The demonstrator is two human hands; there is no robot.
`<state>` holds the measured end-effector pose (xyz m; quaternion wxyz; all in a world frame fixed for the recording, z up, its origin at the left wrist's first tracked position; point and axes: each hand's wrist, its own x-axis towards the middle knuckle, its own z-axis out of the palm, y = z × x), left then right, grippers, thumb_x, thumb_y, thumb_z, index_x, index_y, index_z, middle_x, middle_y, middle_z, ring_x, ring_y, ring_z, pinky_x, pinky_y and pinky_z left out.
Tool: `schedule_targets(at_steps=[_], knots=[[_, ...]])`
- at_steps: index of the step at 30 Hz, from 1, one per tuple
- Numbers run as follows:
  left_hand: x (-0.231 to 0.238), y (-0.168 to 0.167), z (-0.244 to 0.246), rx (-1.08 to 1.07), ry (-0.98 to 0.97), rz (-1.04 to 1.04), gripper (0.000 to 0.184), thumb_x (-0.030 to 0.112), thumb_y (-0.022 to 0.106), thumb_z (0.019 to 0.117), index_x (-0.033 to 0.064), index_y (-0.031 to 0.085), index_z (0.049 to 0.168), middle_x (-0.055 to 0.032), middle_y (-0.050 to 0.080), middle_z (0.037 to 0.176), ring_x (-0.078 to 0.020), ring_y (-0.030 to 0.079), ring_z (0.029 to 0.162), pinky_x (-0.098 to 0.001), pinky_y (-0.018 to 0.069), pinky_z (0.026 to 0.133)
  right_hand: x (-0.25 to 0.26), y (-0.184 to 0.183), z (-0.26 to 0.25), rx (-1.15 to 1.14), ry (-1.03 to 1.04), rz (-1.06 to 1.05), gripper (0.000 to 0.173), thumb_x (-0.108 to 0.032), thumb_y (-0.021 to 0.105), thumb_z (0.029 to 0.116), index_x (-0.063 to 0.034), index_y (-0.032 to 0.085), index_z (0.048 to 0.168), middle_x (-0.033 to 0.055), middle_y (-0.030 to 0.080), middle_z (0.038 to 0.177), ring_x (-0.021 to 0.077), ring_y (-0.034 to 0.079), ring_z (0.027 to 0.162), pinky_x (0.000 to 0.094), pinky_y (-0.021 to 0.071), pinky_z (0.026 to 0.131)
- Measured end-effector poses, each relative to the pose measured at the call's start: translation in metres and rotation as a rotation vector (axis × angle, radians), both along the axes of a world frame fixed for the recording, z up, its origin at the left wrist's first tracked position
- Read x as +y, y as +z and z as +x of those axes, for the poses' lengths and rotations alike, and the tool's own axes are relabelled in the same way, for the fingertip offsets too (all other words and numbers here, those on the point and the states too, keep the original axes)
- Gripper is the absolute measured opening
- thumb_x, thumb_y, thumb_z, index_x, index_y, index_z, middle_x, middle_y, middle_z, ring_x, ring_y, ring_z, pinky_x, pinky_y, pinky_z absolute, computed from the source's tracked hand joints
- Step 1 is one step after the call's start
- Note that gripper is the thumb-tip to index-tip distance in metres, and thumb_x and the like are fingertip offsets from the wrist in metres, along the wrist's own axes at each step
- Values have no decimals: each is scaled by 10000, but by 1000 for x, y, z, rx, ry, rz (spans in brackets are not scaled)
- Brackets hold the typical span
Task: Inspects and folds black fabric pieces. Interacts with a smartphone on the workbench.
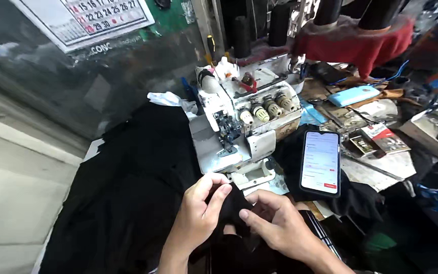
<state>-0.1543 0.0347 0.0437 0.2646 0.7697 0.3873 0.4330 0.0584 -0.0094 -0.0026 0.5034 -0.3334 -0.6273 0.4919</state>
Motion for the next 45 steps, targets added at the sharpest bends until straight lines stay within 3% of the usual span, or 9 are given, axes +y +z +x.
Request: schedule_targets(at_steps=[10, 14, 18, 25, 28, 35, 39, 42, 45], knots=[[-6, 5, -1, -29, 36, 85, 124, 213, 696, 982, 140, 770, 1050, 40, 704, 893, -99, 667, 736, -251, 595, 637, -5, 5, 2, -91, -161, 85, 175, -260, 720, 976, -97, 743, 917, -6, 687, 832, 93, 653, 669, 251, 580, 580], [-19, 12, 8, -30, 120, 97, 160, 207, 686, 979, 106, 780, 1060, 17, 748, 917, -83, 703, 756, -222, 608, 662, -9, 14, 5, -86, -167, 85, 172, -239, 754, 944, -83, 733, 875, -4, 689, 793, 77, 650, 643, 237, 574, 569], [-10, 1, 0, 17, 38, 133, 175, 195, 630, 1014, 136, 766, 1106, 31, 733, 992, -115, 703, 860, -274, 621, 738, -7, 8, 4, -109, -167, 67, 221, -291, 755, 950, -88, 721, 871, -8, 672, 768, 83, 634, 635, 255, 557, 561], [-10, -13, -1, 69, 118, 212, 157, 178, 648, 1003, 106, 759, 1088, 14, 729, 981, -69, 684, 817, -225, 598, 702, -4, 6, 0, -68, -148, 64, 270, -287, 740, 960, -63, 681, 821, 13, 638, 733, 90, 611, 605, 264, 533, 535], [-7, -16, -3, 54, 116, 169, 149, 154, 670, 985, 91, 768, 1079, 3, 731, 974, -84, 697, 817, -237, 615, 704, 0, 3, 1, -80, -154, 67, 263, -292, 721, 973, -66, 691, 841, 17, 646, 773, 92, 614, 636, 261, 537, 559], [-7, -20, -5, 107, 88, 115, 217, 99, 528, 1037, 57, 725, 1116, -26, 719, 1050, -102, 678, 957, -262, 583, 845, 4, 2, 5, -159, -117, 57, 236, -314, 659, 1009, -92, 728, 969, 6, 680, 888, 86, 624, 729, 270, 542, 646], [-5, 28, -18, 124, -13, 121, 183, 82, 591, 1026, 45, 718, 1153, -45, 725, 1082, -121, 695, 952, -297, 603, 838, 4, 36, 1, -82, -38, 183, 233, -257, 652, 1020, -36, 724, 1005, 57, 674, 900, 116, 629, 740, 281, 553, 664], [5, 68, -16, 120, 62, 232, 168, 71, 661, 985, 17, 698, 1140, -9, 724, 1029, -64, 698, 889, -248, 609, 797, 14, 58, -5, -1, -87, 240, 211, -212, 667, 1008, -12, 732, 985, 56, 671, 850, 97, 603, 682, 260, 528, 612], [56, 42, -10, 162, 137, 371, 231, 153, 691, 963, 13, 691, 1146, -35, 736, 1035, -95, 715, 887, -296, 620, 811, 43, 41, -14, -39, -246, 52, 200, -269, 683, 987, -83, 743, 943, -4, 691, 801, 74, 633, 657, 269, 557, 597]])
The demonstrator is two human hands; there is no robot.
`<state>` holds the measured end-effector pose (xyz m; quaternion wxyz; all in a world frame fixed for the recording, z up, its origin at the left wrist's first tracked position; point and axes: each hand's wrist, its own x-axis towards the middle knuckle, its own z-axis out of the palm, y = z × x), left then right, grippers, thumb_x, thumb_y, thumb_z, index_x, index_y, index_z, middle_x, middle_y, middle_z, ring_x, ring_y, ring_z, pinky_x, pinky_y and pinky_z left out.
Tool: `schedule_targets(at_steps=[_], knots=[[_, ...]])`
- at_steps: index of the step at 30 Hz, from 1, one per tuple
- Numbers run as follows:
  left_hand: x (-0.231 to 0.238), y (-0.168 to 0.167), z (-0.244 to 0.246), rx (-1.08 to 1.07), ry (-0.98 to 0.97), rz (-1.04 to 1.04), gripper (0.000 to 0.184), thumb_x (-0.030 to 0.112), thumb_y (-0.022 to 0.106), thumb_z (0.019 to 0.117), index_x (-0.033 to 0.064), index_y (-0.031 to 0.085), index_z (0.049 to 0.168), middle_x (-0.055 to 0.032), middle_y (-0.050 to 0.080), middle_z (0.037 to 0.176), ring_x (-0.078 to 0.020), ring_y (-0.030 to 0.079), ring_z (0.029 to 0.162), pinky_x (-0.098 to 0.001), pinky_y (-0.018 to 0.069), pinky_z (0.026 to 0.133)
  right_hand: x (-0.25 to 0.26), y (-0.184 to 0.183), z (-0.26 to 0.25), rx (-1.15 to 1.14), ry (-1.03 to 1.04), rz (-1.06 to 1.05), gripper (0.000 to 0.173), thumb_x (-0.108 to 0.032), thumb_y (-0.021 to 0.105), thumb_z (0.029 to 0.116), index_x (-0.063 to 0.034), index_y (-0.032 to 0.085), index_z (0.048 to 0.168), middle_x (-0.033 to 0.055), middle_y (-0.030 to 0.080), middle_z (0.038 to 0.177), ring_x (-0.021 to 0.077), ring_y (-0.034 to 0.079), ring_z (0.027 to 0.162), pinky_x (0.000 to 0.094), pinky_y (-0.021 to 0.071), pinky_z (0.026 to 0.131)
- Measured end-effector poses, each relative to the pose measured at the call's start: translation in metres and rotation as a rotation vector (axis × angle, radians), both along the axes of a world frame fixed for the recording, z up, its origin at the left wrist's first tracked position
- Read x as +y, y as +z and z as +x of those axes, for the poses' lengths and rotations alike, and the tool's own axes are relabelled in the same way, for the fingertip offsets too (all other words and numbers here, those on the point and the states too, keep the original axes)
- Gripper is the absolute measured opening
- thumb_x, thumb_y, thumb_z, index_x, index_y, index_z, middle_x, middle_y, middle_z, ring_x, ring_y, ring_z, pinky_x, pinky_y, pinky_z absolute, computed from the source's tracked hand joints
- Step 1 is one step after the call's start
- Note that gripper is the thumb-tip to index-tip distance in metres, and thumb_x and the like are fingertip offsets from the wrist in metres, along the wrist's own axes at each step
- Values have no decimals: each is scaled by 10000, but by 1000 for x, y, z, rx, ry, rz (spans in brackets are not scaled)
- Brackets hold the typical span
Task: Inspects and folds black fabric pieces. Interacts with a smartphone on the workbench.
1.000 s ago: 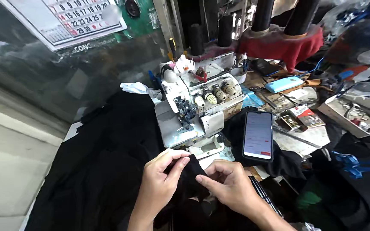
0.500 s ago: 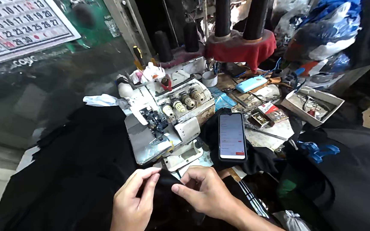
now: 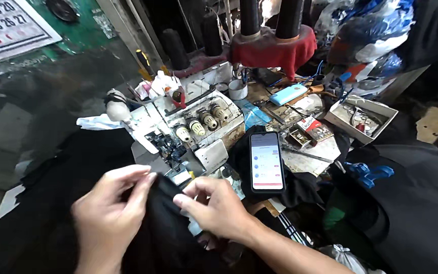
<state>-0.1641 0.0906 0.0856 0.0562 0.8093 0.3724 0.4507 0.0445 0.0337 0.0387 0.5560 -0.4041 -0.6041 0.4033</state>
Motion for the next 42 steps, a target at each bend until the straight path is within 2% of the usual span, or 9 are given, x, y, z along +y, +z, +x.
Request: schedule_targets(at_steps=[4, 17, 23, 28, 32, 35, 39, 40, 42], knots=[[29, -36, 12, 43, 28, -41, 216, 228, 725, 947, 87, 748, 1110, 10, 758, 1042, -85, 732, 953, -300, 631, 869, 17, -23, 3, -9, -72, -109, 219, -313, 692, 973, -107, 739, 913, -27, 684, 779, 64, 637, 679, 272, 552, 623], [31, -38, 14, 15, 36, -60, 221, 230, 740, 929, 86, 746, 1097, 20, 758, 1015, -69, 723, 914, -269, 616, 838, 17, -29, 4, 20, -58, -157, 197, -293, 678, 982, -107, 733, 945, -17, 695, 816, 72, 651, 694, 269, 562, 628], [32, -38, 13, 7, 36, -72, 216, 248, 741, 932, 99, 748, 1088, 26, 759, 1004, -70, 729, 917, -275, 625, 843, 5, -27, 13, -24, -21, -121, 197, -296, 652, 997, -121, 739, 1022, -30, 720, 893, 62, 673, 758, 269, 580, 680], [31, -38, 13, 24, 47, -70, 207, 267, 729, 940, 106, 751, 1069, 30, 755, 996, -57, 719, 904, -262, 615, 826, -18, -27, 22, -135, 81, -70, 254, -303, 604, 1026, -133, 725, 1172, -25, 736, 1009, 67, 692, 838, 288, 596, 749], [32, -39, 11, 17, 39, -74, 205, 248, 730, 938, 94, 749, 1072, 21, 756, 1002, -57, 722, 909, -261, 616, 838, -43, -12, 47, -76, 9, 39, 216, -210, 624, 1021, -97, 725, 1175, 3, 728, 957, 83, 654, 680, 282, 582, 602], [30, -38, 13, 15, 35, -86, 217, 255, 732, 937, 95, 740, 1083, 25, 756, 997, -50, 720, 901, -254, 613, 831, -49, 6, 87, -62, -336, 181, 174, -105, 640, 985, -91, 713, 1143, 1, 710, 851, 96, 643, 624, 286, 577, 527], [30, -38, 14, 27, 48, -69, 238, 259, 713, 949, 69, 737, 1090, -6, 750, 995, -60, 720, 895, -260, 610, 826, -39, 8, 152, -327, -700, 144, 401, -167, 656, 955, -114, 595, 1347, 69, 618, 1263, 167, 642, 1097, 361, 585, 848], [30, -38, 15, 29, 51, -63, 239, 259, 713, 950, 66, 737, 1088, -11, 751, 991, -62, 720, 890, -260, 610, 824, -38, 4, 160, -319, -696, 68, 467, -188, 658, 949, -148, 555, 1403, 60, 587, 1334, 165, 626, 1146, 362, 577, 857], [31, -39, 16, 28, 54, -56, 239, 257, 718, 949, 59, 737, 1083, -12, 749, 979, -62, 715, 877, -258, 604, 815, -38, -2, 163, -192, -645, -64, 532, -170, 666, 931, -212, 513, 1439, 13, 608, 1354, 148, 687, 1058, 333, 624, 754]])
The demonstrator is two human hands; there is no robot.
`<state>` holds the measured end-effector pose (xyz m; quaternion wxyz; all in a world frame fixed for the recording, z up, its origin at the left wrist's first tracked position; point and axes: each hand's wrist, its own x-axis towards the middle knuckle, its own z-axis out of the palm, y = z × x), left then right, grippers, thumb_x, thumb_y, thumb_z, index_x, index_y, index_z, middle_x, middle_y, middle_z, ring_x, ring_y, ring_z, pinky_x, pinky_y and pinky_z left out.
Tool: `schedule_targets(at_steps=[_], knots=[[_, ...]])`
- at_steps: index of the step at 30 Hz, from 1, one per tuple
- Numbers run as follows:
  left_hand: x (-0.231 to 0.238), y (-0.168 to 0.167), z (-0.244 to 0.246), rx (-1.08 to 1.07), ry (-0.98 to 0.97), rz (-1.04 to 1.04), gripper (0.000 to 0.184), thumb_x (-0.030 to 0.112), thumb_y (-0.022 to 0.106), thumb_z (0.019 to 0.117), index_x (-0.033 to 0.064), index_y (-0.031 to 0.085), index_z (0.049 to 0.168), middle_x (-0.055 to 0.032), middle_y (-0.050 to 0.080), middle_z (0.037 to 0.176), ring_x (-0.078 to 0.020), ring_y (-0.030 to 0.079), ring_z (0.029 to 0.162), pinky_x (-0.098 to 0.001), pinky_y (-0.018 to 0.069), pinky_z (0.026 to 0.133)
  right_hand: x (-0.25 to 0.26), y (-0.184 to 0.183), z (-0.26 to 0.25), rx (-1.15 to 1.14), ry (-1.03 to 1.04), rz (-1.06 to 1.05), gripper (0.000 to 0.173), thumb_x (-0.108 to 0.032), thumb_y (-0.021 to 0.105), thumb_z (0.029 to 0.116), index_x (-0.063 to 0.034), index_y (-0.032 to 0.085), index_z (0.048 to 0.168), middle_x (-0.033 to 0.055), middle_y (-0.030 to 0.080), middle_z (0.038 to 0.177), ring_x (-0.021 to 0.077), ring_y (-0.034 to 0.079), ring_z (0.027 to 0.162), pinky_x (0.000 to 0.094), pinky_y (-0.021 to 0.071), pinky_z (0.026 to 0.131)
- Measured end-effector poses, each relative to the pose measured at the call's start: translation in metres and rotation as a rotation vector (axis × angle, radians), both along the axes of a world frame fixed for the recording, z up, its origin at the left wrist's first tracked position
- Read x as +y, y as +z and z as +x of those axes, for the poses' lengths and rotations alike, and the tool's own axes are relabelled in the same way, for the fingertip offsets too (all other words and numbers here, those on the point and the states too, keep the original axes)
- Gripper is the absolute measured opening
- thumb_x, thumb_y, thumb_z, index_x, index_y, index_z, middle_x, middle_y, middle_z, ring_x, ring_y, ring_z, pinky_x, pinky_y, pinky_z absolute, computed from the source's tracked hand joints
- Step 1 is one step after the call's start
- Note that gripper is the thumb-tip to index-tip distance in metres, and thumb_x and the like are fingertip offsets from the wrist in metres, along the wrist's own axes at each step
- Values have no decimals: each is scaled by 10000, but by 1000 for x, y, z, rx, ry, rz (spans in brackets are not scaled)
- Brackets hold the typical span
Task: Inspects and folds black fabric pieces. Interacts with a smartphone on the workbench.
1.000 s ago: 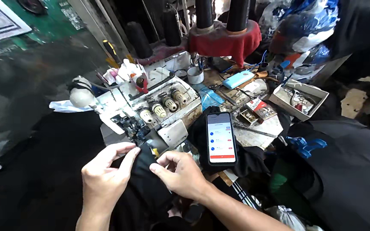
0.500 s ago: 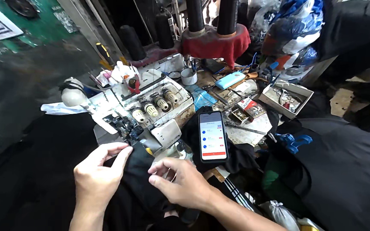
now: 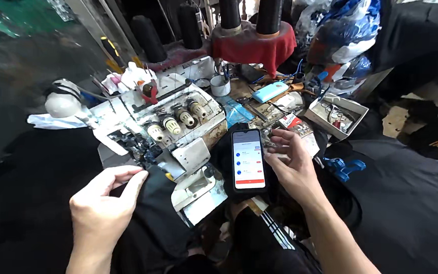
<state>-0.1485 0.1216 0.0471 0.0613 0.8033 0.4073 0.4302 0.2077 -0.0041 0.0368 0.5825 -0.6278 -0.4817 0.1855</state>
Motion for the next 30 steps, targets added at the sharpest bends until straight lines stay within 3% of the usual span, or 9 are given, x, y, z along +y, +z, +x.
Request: schedule_targets(at_steps=[4, 10, 21, 30], knots=[[0, -1, -1, -6, 4, -2, 231, 244, 717, 950, 53, 738, 1079, -17, 746, 975, -63, 710, 861, -252, 600, 800, 2, -5, -6, 111, 56, -23, 654, -81, 703, 891, -262, 470, 1474, -6, 591, 1377, 180, 715, 867, 340, 632, 630], [1, -2, 0, -17, 3, -6, 233, 242, 718, 947, 46, 730, 1073, -20, 745, 961, -64, 706, 843, -249, 597, 784, 8, -9, -6, 63, 19, -17, 768, -72, 748, 816, -266, 457, 1500, 11, 596, 1337, 174, 685, 806, 324, 586, 543], [1, -4, -2, -20, 2, -9, 238, 248, 718, 950, 45, 732, 1075, -25, 742, 968, -76, 713, 867, -263, 603, 808, -3, -10, -1, 118, 101, -28, 577, -161, 653, 944, -251, 488, 1489, -13, 606, 1366, 157, 700, 842, 311, 606, 621], [1, -5, -2, -29, -3, -15, 239, 250, 720, 949, 48, 727, 1075, -18, 741, 965, -74, 711, 864, -265, 601, 803, -3, -10, -1, 139, 103, -39, 608, -83, 649, 922, -262, 491, 1482, -10, 622, 1347, 169, 705, 809, 318, 613, 611]])
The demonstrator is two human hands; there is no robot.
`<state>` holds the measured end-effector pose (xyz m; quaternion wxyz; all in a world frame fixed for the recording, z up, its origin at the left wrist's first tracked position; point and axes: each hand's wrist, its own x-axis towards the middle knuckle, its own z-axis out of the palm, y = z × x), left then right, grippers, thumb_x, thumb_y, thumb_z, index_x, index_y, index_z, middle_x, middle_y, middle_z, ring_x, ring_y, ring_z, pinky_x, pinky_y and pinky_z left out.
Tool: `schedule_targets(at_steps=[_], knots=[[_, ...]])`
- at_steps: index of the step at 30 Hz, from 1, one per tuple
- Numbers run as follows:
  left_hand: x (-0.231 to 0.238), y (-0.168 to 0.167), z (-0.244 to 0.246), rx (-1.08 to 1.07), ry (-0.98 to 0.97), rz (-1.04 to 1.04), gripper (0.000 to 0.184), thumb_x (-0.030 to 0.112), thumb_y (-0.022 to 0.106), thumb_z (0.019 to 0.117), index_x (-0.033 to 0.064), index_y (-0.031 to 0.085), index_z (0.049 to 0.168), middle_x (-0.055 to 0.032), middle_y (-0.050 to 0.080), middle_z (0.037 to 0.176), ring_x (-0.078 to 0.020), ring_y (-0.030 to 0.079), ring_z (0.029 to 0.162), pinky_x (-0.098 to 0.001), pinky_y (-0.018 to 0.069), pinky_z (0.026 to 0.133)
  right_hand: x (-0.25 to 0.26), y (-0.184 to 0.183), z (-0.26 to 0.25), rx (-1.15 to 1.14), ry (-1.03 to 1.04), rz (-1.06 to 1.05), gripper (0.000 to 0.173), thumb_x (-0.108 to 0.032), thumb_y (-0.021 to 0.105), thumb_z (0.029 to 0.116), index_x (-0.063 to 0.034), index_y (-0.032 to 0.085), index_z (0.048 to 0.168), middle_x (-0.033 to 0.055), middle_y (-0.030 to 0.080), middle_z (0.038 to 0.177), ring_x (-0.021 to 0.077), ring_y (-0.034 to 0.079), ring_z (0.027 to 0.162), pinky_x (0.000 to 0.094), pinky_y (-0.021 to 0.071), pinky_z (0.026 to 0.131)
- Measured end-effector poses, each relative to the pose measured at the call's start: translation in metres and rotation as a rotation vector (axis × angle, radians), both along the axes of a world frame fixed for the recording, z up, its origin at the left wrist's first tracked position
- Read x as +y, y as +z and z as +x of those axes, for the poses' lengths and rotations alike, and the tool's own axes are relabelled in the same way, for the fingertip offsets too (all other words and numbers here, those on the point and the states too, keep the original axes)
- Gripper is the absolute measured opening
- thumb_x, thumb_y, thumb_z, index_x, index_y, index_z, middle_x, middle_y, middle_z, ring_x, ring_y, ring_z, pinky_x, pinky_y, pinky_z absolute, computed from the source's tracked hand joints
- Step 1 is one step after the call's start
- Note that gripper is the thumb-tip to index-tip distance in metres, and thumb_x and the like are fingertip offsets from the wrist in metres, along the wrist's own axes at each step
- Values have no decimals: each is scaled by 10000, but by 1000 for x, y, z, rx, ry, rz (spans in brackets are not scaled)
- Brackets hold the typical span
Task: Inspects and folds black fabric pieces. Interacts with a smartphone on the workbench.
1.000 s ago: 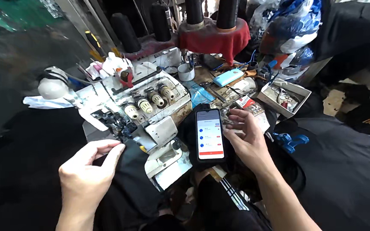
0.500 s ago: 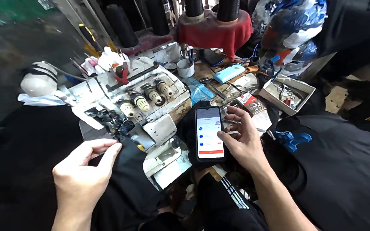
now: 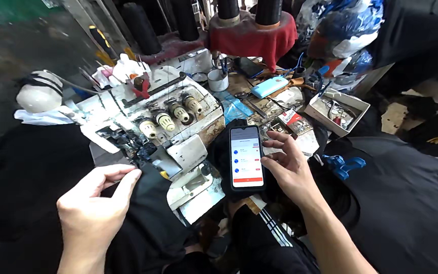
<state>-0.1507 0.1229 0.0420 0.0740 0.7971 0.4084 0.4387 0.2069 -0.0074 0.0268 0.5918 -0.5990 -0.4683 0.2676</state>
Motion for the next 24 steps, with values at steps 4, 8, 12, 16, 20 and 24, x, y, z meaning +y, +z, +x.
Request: schedule_targets(at_steps=[4, 8, 12, 16, 20, 24], knots=[[1, -1, 0, -9, -9, 1, 234, 242, 720, 949, 44, 727, 1075, -22, 743, 972, -80, 714, 869, -269, 605, 806, 0, -1, -1, 15, -6, -6, 604, -83, 647, 921, -259, 491, 1478, -11, 631, 1336, 166, 691, 746, 310, 595, 571], [0, 0, 1, -14, -6, -3, 235, 241, 718, 950, 45, 727, 1078, -21, 742, 971, -72, 711, 864, -258, 600, 806, 2, 1, -3, 23, -25, -25, 599, -112, 677, 922, -261, 497, 1474, -8, 639, 1314, 164, 688, 739, 307, 591, 557], [0, 0, 1, -10, -5, -2, 231, 238, 715, 951, 44, 728, 1076, -25, 740, 975, -75, 709, 869, -259, 598, 806, 8, 0, -3, 30, -36, -9, 580, -109, 693, 924, -203, 508, 1466, 8, 648, 1283, 135, 688, 748, 278, 603, 603], [0, 0, 1, -11, -5, -4, 230, 239, 713, 953, 42, 732, 1071, -25, 740, 974, -72, 708, 870, -256, 597, 806, 8, 1, -3, 18, -35, -21, 577, -115, 679, 931, -229, 505, 1469, -2, 651, 1283, 143, 686, 743, 288, 595, 588], [0, -1, 0, -11, 2, -3, 236, 246, 710, 954, 43, 728, 1073, -27, 741, 974, -74, 709, 875, -260, 597, 811, 3, 1, -3, 21, 5, -46, 633, -119, 676, 923, -288, 468, 1497, -17, 638, 1305, 173, 686, 759, 319, 592, 569], [0, -1, -1, -1, 10, -11, 239, 253, 708, 957, 48, 727, 1080, -20, 740, 978, -67, 708, 875, -257, 596, 814, 0, 1, -1, 21, 62, -49, 712, -95, 694, 891, -290, 432, 1524, -4, 615, 1339, 189, 702, 812, 340, 617, 597]])
